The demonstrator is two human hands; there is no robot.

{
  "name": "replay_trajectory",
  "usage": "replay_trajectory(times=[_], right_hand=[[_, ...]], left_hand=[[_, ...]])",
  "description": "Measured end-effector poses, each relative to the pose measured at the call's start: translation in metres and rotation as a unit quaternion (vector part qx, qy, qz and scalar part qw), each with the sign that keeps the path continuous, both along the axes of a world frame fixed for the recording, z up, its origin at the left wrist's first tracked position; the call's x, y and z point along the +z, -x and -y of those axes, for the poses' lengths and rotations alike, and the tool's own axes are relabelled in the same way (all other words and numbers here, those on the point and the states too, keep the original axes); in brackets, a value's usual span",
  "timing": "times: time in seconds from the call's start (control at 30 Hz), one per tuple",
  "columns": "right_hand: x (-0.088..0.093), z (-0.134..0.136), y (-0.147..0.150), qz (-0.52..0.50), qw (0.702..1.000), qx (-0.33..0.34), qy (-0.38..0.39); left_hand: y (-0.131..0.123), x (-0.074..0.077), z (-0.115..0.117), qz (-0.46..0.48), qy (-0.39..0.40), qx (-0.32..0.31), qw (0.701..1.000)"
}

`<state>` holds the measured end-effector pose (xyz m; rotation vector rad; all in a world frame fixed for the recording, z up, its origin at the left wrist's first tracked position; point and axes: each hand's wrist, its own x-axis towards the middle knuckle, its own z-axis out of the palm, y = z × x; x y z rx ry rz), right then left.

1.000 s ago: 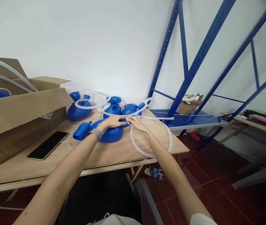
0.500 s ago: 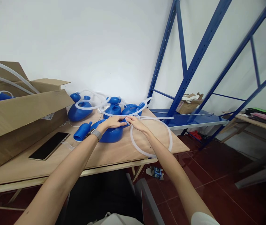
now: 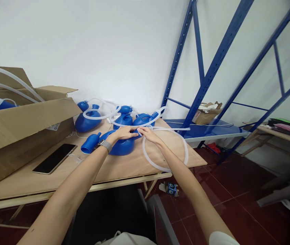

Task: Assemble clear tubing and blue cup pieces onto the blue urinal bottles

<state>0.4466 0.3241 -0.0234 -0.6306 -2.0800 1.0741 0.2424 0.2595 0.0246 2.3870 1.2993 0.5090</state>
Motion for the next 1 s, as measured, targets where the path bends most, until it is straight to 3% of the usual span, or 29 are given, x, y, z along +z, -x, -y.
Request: replay_trajectory(times=[1.0], right_hand=[[0.0004, 0.0021, -0.0003, 0.007, 1.000, -0.015, 0.001]], left_hand=[[-0.0014, 0.0012, -0.0018, 0.002, 0.014, 0.011, 1.000]])
